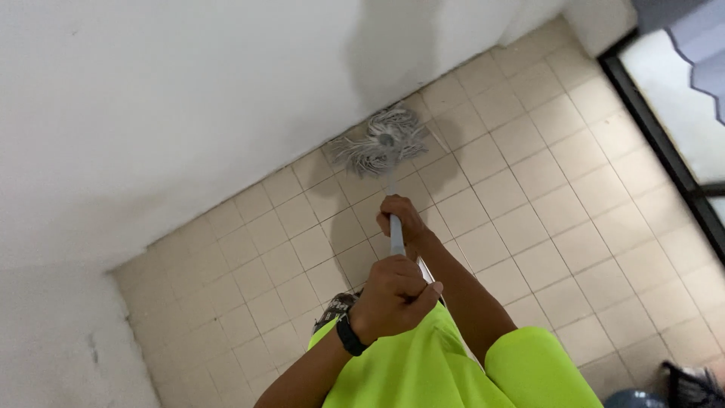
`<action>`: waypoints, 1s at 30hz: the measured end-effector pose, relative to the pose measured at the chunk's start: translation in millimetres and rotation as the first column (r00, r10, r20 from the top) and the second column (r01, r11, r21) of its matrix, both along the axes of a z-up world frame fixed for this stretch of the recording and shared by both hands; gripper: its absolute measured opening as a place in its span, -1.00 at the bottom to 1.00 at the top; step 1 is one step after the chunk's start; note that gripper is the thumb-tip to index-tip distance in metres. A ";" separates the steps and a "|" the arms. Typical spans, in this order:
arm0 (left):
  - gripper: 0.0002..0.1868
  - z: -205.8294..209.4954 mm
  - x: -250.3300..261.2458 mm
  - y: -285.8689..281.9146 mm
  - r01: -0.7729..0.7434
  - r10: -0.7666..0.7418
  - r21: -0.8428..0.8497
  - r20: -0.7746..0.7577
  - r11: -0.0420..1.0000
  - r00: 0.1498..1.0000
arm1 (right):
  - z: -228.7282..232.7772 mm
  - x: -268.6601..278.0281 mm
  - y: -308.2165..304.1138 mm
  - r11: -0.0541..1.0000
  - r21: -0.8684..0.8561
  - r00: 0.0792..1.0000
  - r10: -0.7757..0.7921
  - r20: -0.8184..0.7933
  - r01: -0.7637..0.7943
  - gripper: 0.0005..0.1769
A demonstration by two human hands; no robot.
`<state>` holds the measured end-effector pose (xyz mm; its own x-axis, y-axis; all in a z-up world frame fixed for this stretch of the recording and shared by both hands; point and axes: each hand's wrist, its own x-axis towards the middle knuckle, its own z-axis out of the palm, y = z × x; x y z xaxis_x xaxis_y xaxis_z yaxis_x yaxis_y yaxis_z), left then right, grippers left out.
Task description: Mopping a tiled floor using a string mop in a residential setting.
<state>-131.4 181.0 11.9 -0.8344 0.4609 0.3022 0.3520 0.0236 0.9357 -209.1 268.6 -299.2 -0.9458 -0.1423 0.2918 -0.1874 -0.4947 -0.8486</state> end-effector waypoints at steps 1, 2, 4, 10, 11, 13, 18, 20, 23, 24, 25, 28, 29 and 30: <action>-0.40 -2.2 2.9 -1.4 0.025 -0.025 0.008 -0.005 1.000 1.000 | 14.8 5.4 8.4 1.000 0.008 1.000 -0.025 -0.005 0.025 -0.58; -0.40 -4.4 5.5 -3.4 0.061 -0.062 0.055 0.018 0.997 0.998 | 29.7 11.1 15.8 0.957 0.246 0.986 -0.130 -0.107 0.153 -0.56; -0.39 -11.9 16.1 -8.1 0.116 -0.121 0.106 0.041 0.988 0.992 | 41.5 29.9 27.1 0.833 0.460 0.948 -0.223 -0.226 0.306 -0.53; -0.38 -59.1 68.7 -61.9 0.131 -0.160 0.214 0.124 0.968 0.979 | -1.5 89.0 0.7 0.713 0.566 0.908 -0.368 -0.200 0.414 -0.50; -0.39 -62.3 75.9 -78.8 0.065 -0.095 0.207 0.137 0.976 0.986 | 6.7 95.3 -16.8 0.690 0.582 0.899 -0.384 -0.211 0.431 -0.52; -0.40 -64.0 93.4 -114.3 0.002 -0.031 0.190 0.150 0.982 0.988 | 16.6 109.2 -54.8 0.670 0.591 0.889 -0.403 -0.218 0.449 -0.54; -0.48 -22.6 150.5 -178.9 -0.247 0.245 0.039 0.053 0.968 0.968 | 3.5 144.7 -150.9 0.572 0.624 0.847 -0.358 -0.393 0.532 -0.70; -0.49 -6.2 169.9 -185.0 -0.254 0.253 0.035 0.046 0.967 0.966 | 3.6 161.4 -176.0 0.605 0.602 0.852 -0.346 -0.392 0.522 -0.69; -0.51 -2.8 195.7 -189.2 -0.239 0.238 0.015 0.030 0.971 0.971 | 8.7 184.9 -193.7 0.672 0.573 0.876 -0.268 -0.401 0.468 -0.67; -0.51 -5.6 202.7 -188.3 -0.209 0.209 0.001 0.018 0.978 0.978 | 10.9 191.5 -194.4 0.701 0.569 0.886 -0.209 -0.413 0.430 -0.64; -0.51 -6.5 210.3 -186.7 -0.212 0.211 0.004 0.020 0.977 0.977 | 12.7 199.4 -189.2 0.700 0.572 0.887 -0.205 -0.414 0.428 -0.64; -0.50 -13.9 229.5 -177.1 -0.128 0.128 0.024 -0.024 0.992 0.991 | 21.1 221.3 -164.7 0.708 0.657 0.953 -0.078 -0.293 0.259 -0.53; -0.49 -19.2 235.7 -171.2 -0.119 0.121 0.040 -0.033 0.992 0.992 | 26.7 228.1 -151.7 0.698 0.652 0.944 -0.111 -0.311 0.297 -0.54; -0.47 -24.7 241.5 -164.2 -0.111 0.113 0.057 -0.042 0.992 0.993 | 32.3 234.5 -137.8 0.688 0.645 0.933 -0.143 -0.330 0.334 -0.56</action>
